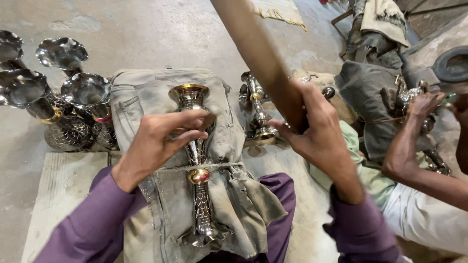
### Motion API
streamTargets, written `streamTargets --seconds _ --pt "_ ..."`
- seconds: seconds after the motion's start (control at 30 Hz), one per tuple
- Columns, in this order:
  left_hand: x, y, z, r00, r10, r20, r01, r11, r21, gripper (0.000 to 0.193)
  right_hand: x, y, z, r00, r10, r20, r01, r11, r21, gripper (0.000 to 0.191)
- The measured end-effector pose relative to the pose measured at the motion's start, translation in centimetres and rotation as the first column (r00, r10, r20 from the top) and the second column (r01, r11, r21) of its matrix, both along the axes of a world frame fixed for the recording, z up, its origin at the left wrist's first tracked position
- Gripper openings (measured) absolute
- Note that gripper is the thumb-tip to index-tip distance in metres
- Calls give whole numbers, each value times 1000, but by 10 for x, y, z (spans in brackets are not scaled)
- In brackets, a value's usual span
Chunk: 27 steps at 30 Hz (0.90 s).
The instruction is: The person sits on the floor with an engraved metal vase resting on a cloth pad on their lap. They hold a small punch against the vase surface and strike it with a wooden mallet, repositioning the punch repeatedly to work the patterned areas of the vase body.
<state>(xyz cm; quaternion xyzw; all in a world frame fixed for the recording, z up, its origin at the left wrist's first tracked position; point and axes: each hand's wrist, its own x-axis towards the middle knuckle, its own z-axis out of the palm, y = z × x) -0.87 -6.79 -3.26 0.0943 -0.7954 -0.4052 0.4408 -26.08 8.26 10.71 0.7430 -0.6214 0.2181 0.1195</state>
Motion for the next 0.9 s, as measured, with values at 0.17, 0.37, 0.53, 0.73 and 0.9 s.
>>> streamTargets --seconds 0.17,0.37,0.53,0.73,0.9 --pt "-8 -6 17 956 -56 288 99 985 -139 39 -13 18 -67 977 -154 146 142 986 91 52" --pt "-12 -9 35 892 -105 439 192 969 -158 45 -14 48 -107 955 -219 198 165 952 260 53" --pt "-11 -7 42 875 -83 476 211 952 -221 46 -7 58 -127 822 -143 552 218 973 -71 35" --pt "-13 -6 43 844 -84 529 238 944 -229 52 -9 76 -135 936 -175 305 229 962 -151 33" --pt "-15 -7 36 802 61 594 237 881 -410 54 -10 82 -153 952 -157 261 195 973 -127 33"
